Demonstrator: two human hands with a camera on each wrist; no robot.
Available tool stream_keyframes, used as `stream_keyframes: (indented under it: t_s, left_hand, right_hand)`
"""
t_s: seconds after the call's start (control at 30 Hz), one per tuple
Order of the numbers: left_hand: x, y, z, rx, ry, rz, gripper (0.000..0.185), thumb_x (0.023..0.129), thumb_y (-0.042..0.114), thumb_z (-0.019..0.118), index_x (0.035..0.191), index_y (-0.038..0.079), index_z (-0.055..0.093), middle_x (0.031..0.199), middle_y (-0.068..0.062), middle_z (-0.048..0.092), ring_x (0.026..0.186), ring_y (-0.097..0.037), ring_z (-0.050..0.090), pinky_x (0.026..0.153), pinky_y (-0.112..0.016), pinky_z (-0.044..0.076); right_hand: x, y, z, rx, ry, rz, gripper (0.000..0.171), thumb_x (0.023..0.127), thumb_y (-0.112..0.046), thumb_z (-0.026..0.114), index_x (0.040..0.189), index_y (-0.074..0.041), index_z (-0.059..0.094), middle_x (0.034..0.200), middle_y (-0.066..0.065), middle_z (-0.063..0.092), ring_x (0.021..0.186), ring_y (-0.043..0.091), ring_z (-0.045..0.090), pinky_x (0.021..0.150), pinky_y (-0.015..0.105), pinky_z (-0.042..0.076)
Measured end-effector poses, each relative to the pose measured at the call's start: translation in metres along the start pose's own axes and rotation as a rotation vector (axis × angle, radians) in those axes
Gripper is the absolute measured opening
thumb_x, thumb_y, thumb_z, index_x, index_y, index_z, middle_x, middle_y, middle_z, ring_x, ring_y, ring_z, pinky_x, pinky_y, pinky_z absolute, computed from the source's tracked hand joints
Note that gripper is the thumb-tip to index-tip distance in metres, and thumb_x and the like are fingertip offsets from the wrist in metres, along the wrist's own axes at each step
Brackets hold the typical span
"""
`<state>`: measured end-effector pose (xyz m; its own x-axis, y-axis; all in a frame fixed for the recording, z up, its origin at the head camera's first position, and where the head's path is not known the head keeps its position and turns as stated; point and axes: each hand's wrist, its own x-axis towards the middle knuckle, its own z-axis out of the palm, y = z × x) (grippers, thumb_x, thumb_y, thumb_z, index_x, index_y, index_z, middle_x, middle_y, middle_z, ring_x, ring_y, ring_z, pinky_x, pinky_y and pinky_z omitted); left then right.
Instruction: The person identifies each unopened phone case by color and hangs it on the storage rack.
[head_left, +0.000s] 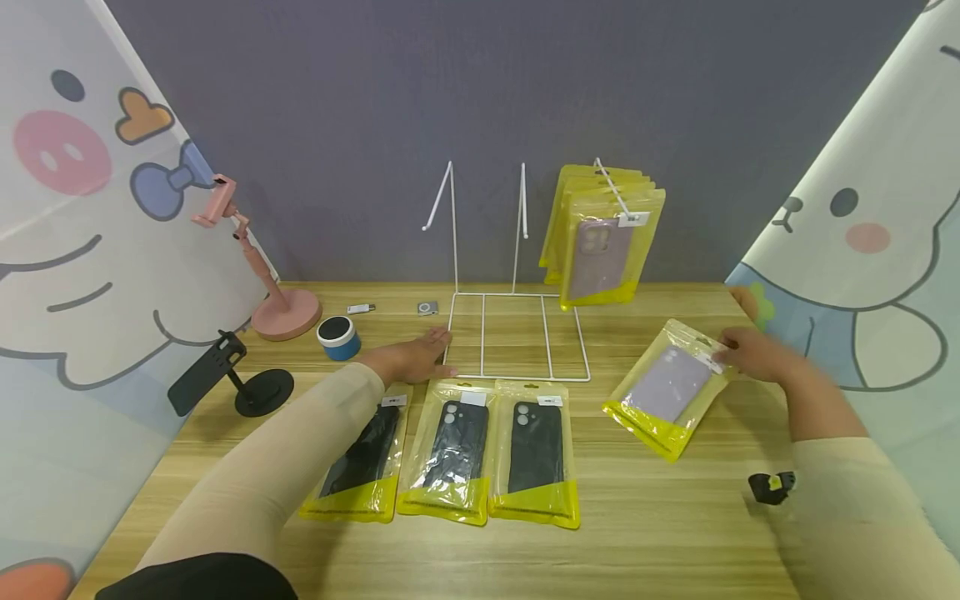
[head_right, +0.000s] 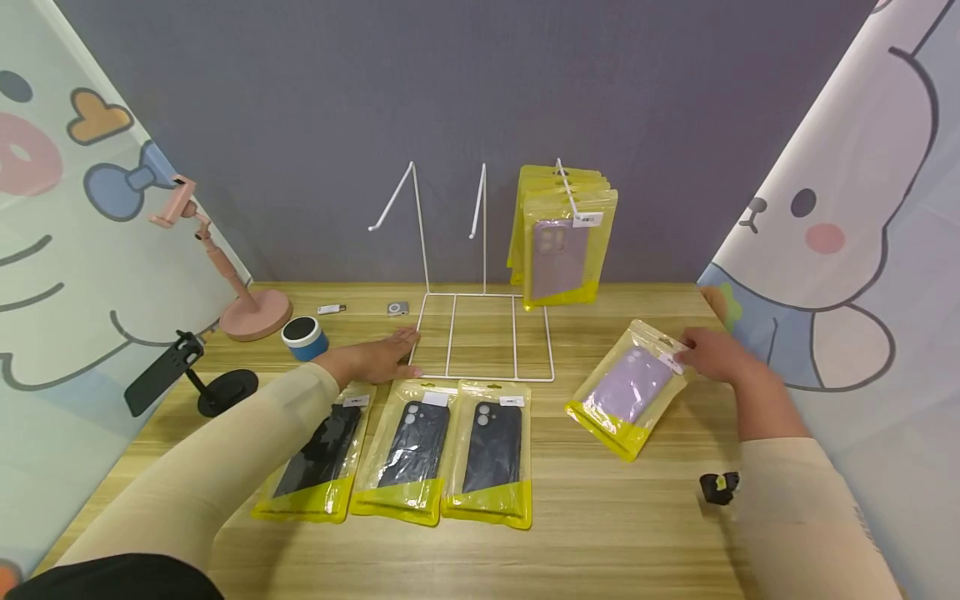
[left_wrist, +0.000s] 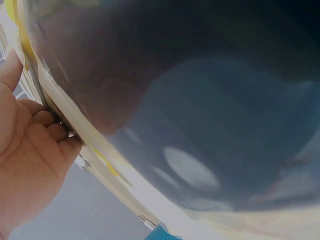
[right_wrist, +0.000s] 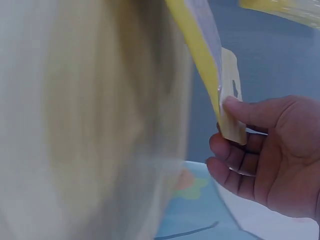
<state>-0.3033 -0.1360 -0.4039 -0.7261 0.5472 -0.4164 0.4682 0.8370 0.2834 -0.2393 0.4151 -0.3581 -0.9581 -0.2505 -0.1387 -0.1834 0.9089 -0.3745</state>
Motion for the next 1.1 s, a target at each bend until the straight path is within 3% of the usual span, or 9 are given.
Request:
stream_keyframes:
  t_s: [0.13, 0.3, 0.57, 0.73, 0.9, 1.1]
  left_hand:
    - [0.0, -0.001, 0.001, -0.006, -0.001, -0.004, 0.087, 0.101, 0.053, 0.044, 0.157, 0.003, 0.0, 0.165, -0.016, -0.007, 0.152, -0.032, -0.006, 0.123, -0.048, 0.007]
    - [-0.001, -0.002, 0.002, -0.002, 0.001, -0.002, 0.087, 0.101, 0.053, 0.044, 0.157, 0.003, 0.0, 0.165, -0.016, -0.007, 0.152, -0.031, -0.006, 0.123, -0.047, 0.007]
    - [-0.001, -0.002, 0.002, 0.002, 0.0, 0.002, 0.087, 0.101, 0.053, 0.044, 0.157, 0.002, 0.0, 0.165, -0.017, -0.007, 0.152, -0.032, -0.006, 0.123, -0.048, 0.007]
    - [-0.001, -0.002, 0.002, 0.002, 0.001, 0.004, 0.087, 0.101, 0.053, 0.043, 0.157, 0.002, 0.0, 0.165, -0.017, -0.007, 0.152, -0.032, -0.006, 0.123, -0.048, 0.007]
    - [-0.002, 0.0, 0.0, -0.008, 0.001, 0.008, 0.087, 0.102, 0.052, 0.044, 0.157, 0.001, 0.0, 0.164, -0.017, -0.007, 0.152, -0.033, -0.006, 0.123, -0.049, 0.007]
    - [-0.005, 0.002, -0.002, -0.003, -0.003, 0.007, 0.086, 0.102, 0.051, 0.043, 0.157, 0.0, 0.0, 0.164, -0.018, -0.006, 0.152, -0.033, -0.006, 0.123, -0.049, 0.008]
  right_hand:
    - [-0.006, -0.015, -0.018, -0.023, 0.072, 0.007, 0.021, 0.103, -0.019, 0.052, 0.094, 0.0, 0.052, 0.083, 0.01, 0.053, 0.07, 0.021, 0.049, 0.061, 0.032, 0.039]
    - [-0.014, -0.04, -0.033, 0.08, 0.109, 0.009, 0.025, 0.104, -0.026, 0.049, 0.106, 0.0, 0.054, 0.096, 0.015, 0.056, 0.08, 0.024, 0.054, 0.066, 0.032, 0.045]
    - [-0.023, -0.077, -0.039, 0.154, 0.172, -0.054, 0.028, 0.103, -0.035, 0.052, 0.109, -0.009, 0.059, 0.103, 0.007, 0.062, 0.09, 0.016, 0.055, 0.072, 0.03, 0.046]
    - [-0.023, -0.097, -0.036, 0.268, 0.182, -0.124, 0.022, 0.102, -0.032, 0.054, 0.108, -0.012, 0.061, 0.102, 0.004, 0.065, 0.093, 0.012, 0.058, 0.077, 0.022, 0.047]
    - [-0.019, -0.113, -0.041, 0.424, 0.207, -0.235, 0.019, 0.103, -0.02, 0.052, 0.109, -0.003, 0.059, 0.093, 0.008, 0.063, 0.088, 0.017, 0.058, 0.076, 0.022, 0.047]
    - [-0.011, -0.132, -0.055, 0.493, 0.318, -0.309, 0.018, 0.103, -0.015, 0.053, 0.109, 0.001, 0.057, 0.092, 0.0, 0.064, 0.081, 0.014, 0.058, 0.071, 0.02, 0.048]
